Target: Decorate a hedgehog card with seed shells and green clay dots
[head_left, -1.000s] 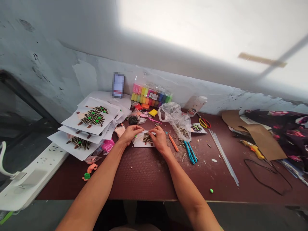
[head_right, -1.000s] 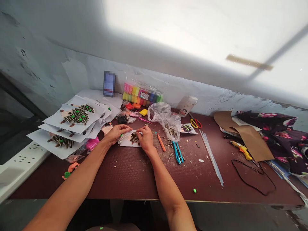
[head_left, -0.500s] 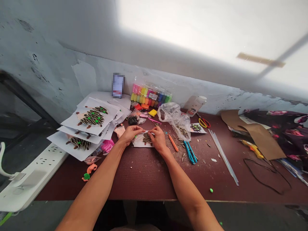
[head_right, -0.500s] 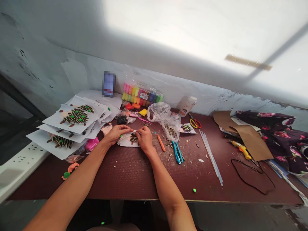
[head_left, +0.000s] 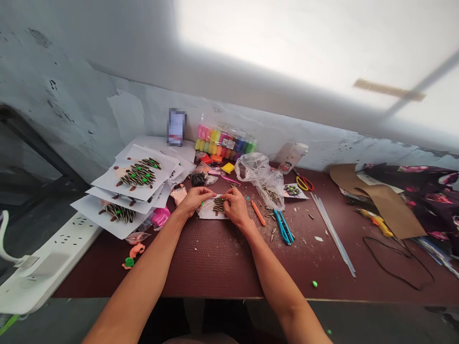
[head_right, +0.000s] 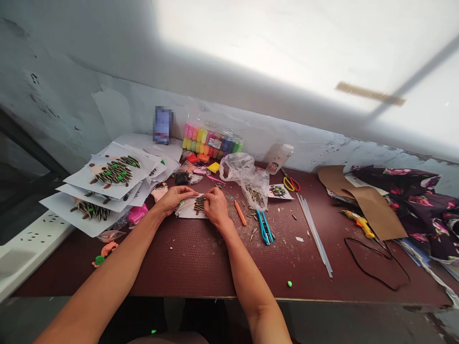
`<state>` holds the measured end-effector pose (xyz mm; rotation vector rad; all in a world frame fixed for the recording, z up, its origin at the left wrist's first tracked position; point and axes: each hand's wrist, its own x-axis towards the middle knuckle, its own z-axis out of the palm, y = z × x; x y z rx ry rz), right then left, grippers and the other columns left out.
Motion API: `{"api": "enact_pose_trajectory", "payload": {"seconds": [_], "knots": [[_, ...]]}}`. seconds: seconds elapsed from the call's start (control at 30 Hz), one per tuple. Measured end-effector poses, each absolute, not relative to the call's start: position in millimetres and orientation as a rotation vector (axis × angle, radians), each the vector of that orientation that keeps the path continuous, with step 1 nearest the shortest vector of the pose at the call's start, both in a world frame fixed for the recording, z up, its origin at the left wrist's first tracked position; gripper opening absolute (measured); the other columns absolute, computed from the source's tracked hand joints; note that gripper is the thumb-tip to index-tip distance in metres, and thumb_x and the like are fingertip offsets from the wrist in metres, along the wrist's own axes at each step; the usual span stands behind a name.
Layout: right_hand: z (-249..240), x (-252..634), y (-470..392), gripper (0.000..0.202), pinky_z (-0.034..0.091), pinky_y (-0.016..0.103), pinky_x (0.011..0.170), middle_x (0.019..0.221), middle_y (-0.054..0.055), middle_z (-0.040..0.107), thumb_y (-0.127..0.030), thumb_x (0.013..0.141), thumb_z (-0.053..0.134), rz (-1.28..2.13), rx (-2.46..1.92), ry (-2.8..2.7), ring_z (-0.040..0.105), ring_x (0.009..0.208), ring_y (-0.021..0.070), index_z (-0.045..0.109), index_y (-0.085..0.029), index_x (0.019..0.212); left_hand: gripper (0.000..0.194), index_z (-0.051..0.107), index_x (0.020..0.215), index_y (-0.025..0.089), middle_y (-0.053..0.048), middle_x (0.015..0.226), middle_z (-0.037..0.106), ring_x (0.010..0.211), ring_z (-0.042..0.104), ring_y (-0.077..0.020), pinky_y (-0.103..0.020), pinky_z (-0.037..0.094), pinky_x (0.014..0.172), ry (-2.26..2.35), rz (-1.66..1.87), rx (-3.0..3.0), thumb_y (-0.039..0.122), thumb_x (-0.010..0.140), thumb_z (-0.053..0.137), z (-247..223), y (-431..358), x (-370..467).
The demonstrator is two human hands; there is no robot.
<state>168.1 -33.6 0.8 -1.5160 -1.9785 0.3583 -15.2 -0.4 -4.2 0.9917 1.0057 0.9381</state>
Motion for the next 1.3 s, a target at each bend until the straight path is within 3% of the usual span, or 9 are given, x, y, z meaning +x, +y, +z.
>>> {"api": "enact_pose_trajectory", "payload": {"seconds": [0.33,0.7,0.97,1.3], "knots": [[6.0,166.5,-36.3,0.037,0.045,0.031,0.087,0.101,0.009,0.063,-0.006,0.085,0.053,0.260,-1.604,-2.108,0.057,0.098,0.0206,0.080,-0.021,0.105,0.043,0.075,0.071,0.014,-0.004,0.073,0.073,0.067,0.060,-0.0146,-0.025,0.044,0.064,1.016,0.923,0.977,0.043,0.044,0.091,-0.6,-1.3,-14.1],[5.9,167.8,-35.9,0.036,0.045,0.029,0.084,0.099,0.008,0.064,-0.006,0.086,0.052,0.225,-1.563,-2.093,0.057,0.095,0.0195,0.080,-0.022,0.102,0.046,0.075,0.074,0.014,-0.006,0.073,0.073,0.065,0.061,-0.0159,-0.025,0.043,0.062,1.013,0.892,1.051,0.051,0.050,0.089,-7.9,1.7,-15.9],[9.1,158.8,-39.1,0.014,0.046,0.026,0.073,0.089,0.004,0.065,-0.026,0.091,0.064,0.416,-1.321,-1.860,0.058,0.077,0.0150,0.073,-0.019,0.098,0.051,0.073,0.068,0.013,-0.002,0.063,0.067,0.060,0.055,-0.0136,-0.025,0.042,0.059,1.001,0.887,1.094,0.058,0.050,0.087,-5.3,0.7,-14.3],[10.7,155.1,-40.1,0.011,0.045,0.026,0.071,0.087,0.003,0.066,-0.025,0.090,0.061,0.413,-1.316,-1.832,0.057,0.071,0.0144,0.070,-0.020,0.091,0.050,0.075,0.067,0.014,-0.003,0.062,0.067,0.057,0.053,-0.0127,-0.024,0.039,0.054,1.020,0.959,1.069,0.060,0.049,0.087,4.7,-1.0,-16.2]]}}
